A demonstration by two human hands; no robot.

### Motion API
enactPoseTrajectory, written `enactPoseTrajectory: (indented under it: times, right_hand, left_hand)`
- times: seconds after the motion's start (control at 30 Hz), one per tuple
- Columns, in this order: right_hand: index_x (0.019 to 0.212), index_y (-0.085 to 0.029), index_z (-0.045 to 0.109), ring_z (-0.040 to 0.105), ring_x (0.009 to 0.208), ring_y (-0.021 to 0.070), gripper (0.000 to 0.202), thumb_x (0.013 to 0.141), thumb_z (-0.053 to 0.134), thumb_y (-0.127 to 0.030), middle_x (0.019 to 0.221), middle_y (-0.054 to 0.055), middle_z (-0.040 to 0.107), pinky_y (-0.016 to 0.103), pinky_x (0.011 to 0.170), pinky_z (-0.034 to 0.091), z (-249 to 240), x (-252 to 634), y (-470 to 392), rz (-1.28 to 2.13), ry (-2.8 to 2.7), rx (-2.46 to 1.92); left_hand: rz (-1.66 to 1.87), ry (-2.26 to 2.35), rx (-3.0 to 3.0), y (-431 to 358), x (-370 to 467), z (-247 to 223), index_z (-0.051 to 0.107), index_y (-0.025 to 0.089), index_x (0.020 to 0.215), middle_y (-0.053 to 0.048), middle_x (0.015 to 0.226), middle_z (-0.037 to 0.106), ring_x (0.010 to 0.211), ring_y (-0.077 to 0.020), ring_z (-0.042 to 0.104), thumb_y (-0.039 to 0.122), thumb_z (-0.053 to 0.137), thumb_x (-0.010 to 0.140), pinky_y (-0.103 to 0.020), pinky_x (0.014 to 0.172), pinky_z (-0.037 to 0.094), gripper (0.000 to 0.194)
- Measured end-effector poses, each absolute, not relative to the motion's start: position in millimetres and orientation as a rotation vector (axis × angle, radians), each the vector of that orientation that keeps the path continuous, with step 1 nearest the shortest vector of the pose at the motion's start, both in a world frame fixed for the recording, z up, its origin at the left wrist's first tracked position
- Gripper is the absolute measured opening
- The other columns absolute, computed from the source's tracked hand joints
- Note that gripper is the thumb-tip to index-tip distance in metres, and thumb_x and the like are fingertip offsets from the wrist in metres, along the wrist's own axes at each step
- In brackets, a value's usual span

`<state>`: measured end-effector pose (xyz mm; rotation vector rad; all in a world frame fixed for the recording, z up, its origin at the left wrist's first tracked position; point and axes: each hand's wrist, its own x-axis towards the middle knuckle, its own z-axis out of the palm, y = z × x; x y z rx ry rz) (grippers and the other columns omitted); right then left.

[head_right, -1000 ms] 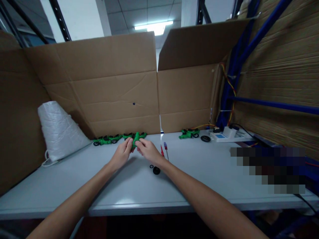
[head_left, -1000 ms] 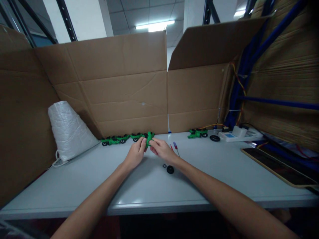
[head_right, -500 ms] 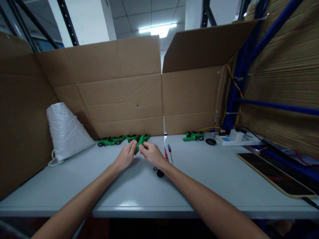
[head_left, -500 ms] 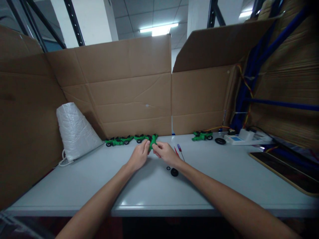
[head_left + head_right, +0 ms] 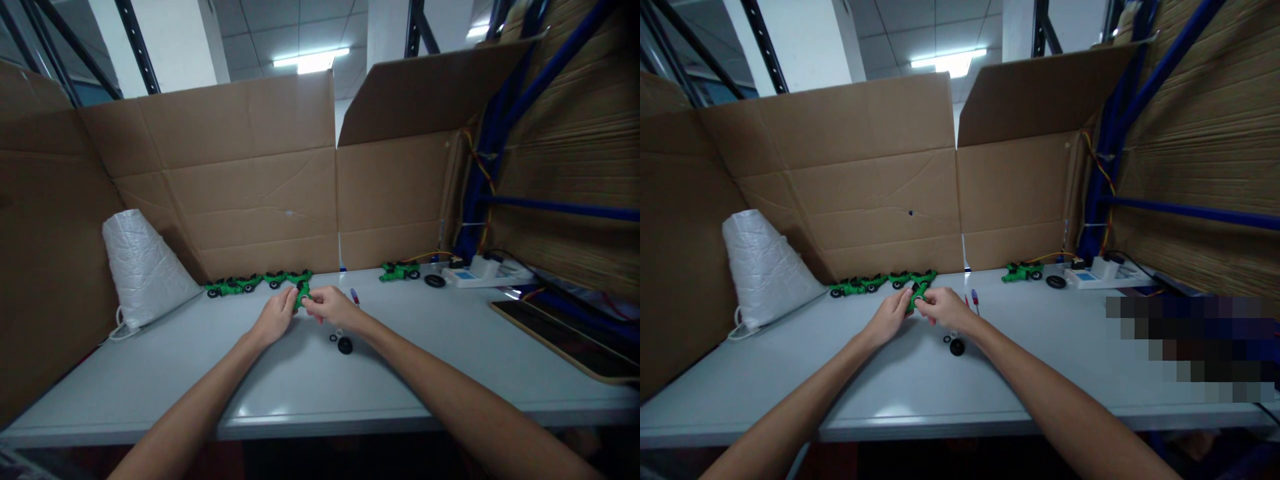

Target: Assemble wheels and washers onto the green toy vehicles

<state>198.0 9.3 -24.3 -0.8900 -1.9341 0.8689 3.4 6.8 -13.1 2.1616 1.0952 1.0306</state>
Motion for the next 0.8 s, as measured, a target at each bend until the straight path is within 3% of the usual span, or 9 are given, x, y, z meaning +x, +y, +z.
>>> enactPoseTrajectory:
  times: [0.27, 0.57, 0.8]
  right_hand:
    - [0.072, -0.02, 0.054, 0.045, 0.049, 0.0107, 0.031, 0.095, 0.051, -0.042, 0.055, -0.004, 0.053, 0.023, 0.051, 0.034, -22.7, 177.2, 4.0, 0.931, -1.65, -0.828]
    - [0.065, -0.018, 0.057, 0.04, 0.056, 0.012, 0.026, 0.081, 0.053, -0.038, 0.058, -0.004, 0.047, 0.026, 0.055, 0.027, -34.7, 179.4, 15.3, 0.893, -1.641, -0.944]
    - [0.07, -0.018, 0.057, 0.041, 0.057, 0.0118, 0.03, 0.087, 0.056, -0.043, 0.06, -0.004, 0.048, 0.025, 0.055, 0.03, -32.6, 178.1, 17.9, 0.967, -1.627, -0.839]
  left_hand:
    - [1.175, 1.029, 2.103, 6.6, 10.5, -9.7, 0.049, 0.02, 0.086, 0.002, 0.075, 0.051, 0.069, -0.0144, 0.049, 0.053, 0.031, 0.108, -0.027, 0.07, 0.04, 0.043]
    - [1.112, 1.112, 2.191, 16.0, 10.2, -25.6, 0.056, 0.02, 0.1, -0.001, 0.086, 0.059, 0.079, -0.0178, 0.054, 0.051, 0.035, 0.107, -0.031, 0.077, 0.042, 0.038]
    - [1.121, 1.092, 2.138, 20.6, 5.2, -15.6, 0.054, 0.02, 0.09, 0.0, 0.079, 0.054, 0.073, -0.0164, 0.051, 0.055, 0.036, 0.106, -0.028, 0.072, 0.043, 0.042]
